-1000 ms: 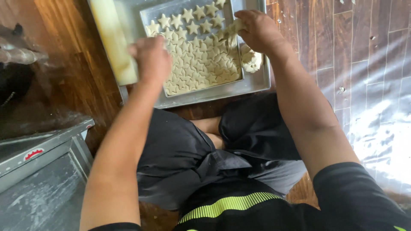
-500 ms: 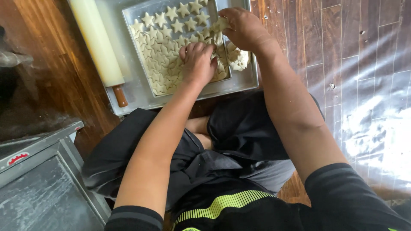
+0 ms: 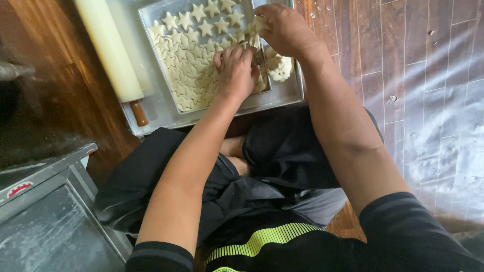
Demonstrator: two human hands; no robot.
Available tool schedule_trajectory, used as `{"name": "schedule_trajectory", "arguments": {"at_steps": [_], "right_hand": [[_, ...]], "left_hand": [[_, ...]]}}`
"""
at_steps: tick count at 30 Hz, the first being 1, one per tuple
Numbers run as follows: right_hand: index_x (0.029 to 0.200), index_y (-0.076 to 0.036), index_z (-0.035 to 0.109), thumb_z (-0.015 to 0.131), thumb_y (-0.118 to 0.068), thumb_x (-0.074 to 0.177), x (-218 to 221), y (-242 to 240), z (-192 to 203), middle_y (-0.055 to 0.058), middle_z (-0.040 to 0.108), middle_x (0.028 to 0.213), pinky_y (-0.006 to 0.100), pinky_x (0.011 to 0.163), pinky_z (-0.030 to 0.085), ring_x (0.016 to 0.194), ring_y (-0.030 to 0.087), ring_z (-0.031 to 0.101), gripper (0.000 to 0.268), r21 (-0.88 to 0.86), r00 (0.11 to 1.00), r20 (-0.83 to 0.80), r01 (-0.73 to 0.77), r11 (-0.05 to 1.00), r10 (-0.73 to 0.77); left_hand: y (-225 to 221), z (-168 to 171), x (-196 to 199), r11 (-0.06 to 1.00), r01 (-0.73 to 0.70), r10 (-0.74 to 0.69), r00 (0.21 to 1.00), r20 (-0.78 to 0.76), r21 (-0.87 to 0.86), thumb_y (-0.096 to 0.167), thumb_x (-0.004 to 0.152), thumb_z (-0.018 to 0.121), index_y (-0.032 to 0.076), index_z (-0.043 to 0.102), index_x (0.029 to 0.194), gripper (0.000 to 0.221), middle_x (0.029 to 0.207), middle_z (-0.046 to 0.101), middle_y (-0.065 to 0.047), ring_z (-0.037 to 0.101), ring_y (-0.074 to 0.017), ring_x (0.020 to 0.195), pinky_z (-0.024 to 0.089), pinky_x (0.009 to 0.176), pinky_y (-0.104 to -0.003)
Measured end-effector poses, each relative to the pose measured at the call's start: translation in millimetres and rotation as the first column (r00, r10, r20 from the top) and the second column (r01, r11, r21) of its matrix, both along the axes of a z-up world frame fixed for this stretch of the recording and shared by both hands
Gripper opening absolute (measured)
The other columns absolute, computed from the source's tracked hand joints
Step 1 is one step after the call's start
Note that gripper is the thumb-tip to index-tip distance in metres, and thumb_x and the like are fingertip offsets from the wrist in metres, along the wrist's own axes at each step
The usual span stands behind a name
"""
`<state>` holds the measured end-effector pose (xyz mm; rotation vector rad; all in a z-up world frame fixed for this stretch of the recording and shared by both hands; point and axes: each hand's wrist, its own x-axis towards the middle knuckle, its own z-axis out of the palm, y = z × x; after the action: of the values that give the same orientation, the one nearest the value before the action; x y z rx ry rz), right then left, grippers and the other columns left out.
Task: Cutting star shapes out of dough using a cutter and collecting them on a tray.
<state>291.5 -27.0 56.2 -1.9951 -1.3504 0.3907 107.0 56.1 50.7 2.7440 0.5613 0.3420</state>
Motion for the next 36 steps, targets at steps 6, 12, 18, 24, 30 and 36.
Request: {"name": "schedule_trajectory", "arguments": {"at_steps": [6, 12, 18, 24, 30, 36], "right_hand": [[0.125, 0.001, 0.071, 0.073, 0.001, 0.081, 0.3, 0.0, 2.8, 0.018, 0.072, 0.113, 0.042, 0.081, 0.058, 0.089, 0.034, 0.071, 0.045, 0.012, 1.000, 0.002, -0.016, 1.000, 0.016], [0.126, 0.001, 0.070, 0.075, 0.002, 0.080, -1.2, 0.6, 6.1, 0.017, 0.073, 0.112, 0.040, 0.083, 0.059, 0.090, 0.032, 0.072, 0.047, -0.023, 1.000, 0.024, -0.008, 1.000, 0.009], [0.125, 0.001, 0.071, 0.075, 0.001, 0.079, -0.1, -0.7, 3.9, 0.018, 0.073, 0.115, 0.042, 0.083, 0.058, 0.092, 0.035, 0.072, 0.046, 0.027, 1.000, 0.006, -0.016, 0.999, 0.016], [0.126, 0.001, 0.070, 0.075, 0.002, 0.082, 0.1, 0.4, 5.9, 0.017, 0.072, 0.104, 0.041, 0.073, 0.058, 0.079, 0.030, 0.070, 0.044, -0.011, 1.000, -0.021, -0.005, 1.000, 0.005], [0.125, 0.001, 0.071, 0.073, 0.000, 0.080, 0.8, 1.1, 0.2, 0.018, 0.073, 0.106, 0.043, 0.078, 0.058, 0.085, 0.034, 0.070, 0.044, 0.005, 1.000, 0.012, -0.009, 1.000, 0.009], [0.123, 0.002, 0.071, 0.074, 0.001, 0.080, -0.1, 1.1, 2.9, 0.017, 0.073, 0.105, 0.041, 0.077, 0.059, 0.083, 0.032, 0.071, 0.043, 0.013, 1.000, -0.001, -0.003, 1.000, 0.003]], "left_hand": [[-2.4, 8.3, -0.5, 1.000, 0.008, -0.009, 1.000, -0.029, -0.023, 0.017, 0.077, 0.081, 0.011, 0.061, 0.122, 0.049, 0.109, 0.068, -0.005, 0.056, -0.0256, 0.106, 0.029, 0.101, -0.043], [-4.2, 6.5, -1.0, 0.999, 0.028, -0.027, 0.999, -0.022, 0.040, 0.014, 0.077, 0.078, 0.010, 0.061, 0.120, 0.046, 0.104, 0.064, -0.007, 0.054, -0.0270, 0.102, 0.030, 0.099, -0.042], [-4.2, 9.4, -0.9, 0.998, 0.040, -0.039, 0.999, -0.030, 0.044, 0.011, 0.077, 0.076, 0.010, 0.061, 0.116, 0.042, 0.104, 0.064, -0.008, 0.054, -0.0276, 0.102, 0.031, 0.097, -0.042], [-6.6, 4.0, 1.0, 0.998, 0.030, -0.028, 0.999, -0.028, 0.053, 0.011, 0.075, 0.077, 0.011, 0.066, 0.114, 0.040, 0.106, 0.064, -0.007, 0.053, -0.0270, 0.103, 0.030, 0.102, -0.042], [-7.4, 0.8, 2.3, 0.999, 0.017, -0.014, 0.998, -0.060, 0.040, 0.010, 0.076, 0.075, 0.010, 0.067, 0.113, 0.038, 0.106, 0.065, -0.009, 0.053, -0.0284, 0.103, 0.030, 0.102, -0.043], [-9.0, -0.5, 4.8, 0.998, -0.001, 0.006, 0.996, -0.088, 0.059, 0.011, 0.076, 0.075, 0.010, 0.070, 0.112, 0.036, 0.102, 0.065, -0.010, 0.053, -0.0283, 0.100, 0.029, 0.100, -0.043]]}}
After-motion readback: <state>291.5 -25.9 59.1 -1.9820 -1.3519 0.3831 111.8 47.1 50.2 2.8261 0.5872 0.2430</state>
